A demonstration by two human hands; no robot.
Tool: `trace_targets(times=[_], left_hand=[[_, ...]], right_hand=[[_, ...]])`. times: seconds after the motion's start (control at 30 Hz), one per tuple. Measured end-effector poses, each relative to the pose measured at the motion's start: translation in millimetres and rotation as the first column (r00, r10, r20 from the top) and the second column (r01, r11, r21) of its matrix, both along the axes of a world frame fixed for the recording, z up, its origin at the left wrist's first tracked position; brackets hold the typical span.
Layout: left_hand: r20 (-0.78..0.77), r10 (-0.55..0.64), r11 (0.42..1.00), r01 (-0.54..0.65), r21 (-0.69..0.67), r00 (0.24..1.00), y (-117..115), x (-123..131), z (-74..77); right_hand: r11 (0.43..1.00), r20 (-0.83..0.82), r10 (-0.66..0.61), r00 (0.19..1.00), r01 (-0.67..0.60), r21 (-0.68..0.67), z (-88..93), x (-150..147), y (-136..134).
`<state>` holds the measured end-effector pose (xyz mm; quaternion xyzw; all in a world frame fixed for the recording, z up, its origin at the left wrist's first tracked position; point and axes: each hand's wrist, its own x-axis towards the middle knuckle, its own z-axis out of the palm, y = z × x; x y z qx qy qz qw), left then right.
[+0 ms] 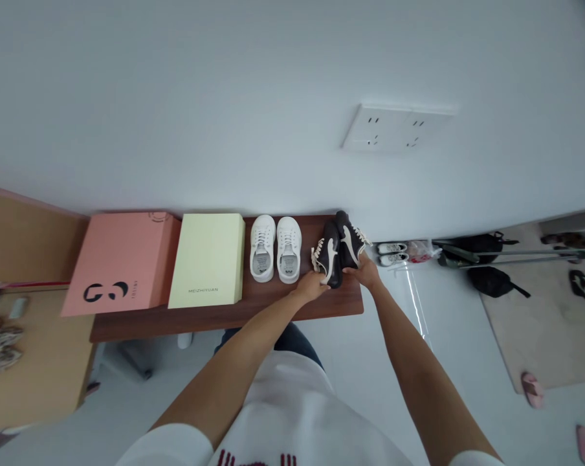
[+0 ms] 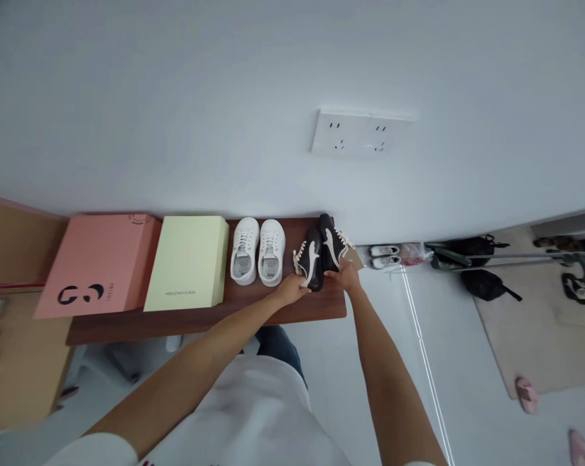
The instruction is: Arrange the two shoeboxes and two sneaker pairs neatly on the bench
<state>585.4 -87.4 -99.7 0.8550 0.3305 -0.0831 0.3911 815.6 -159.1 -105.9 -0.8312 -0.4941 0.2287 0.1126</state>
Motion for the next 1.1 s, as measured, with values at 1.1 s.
trace_targets(times=[1.1], left_hand=[[-0.238, -0.086, 0.981, 0.123, 0.147, 0.968, 21, 51, 45.8]], right_hand=[[0.929, 0.313, 0.333, 0.890, -0.253, -0.270, 12.3, -49, 23]])
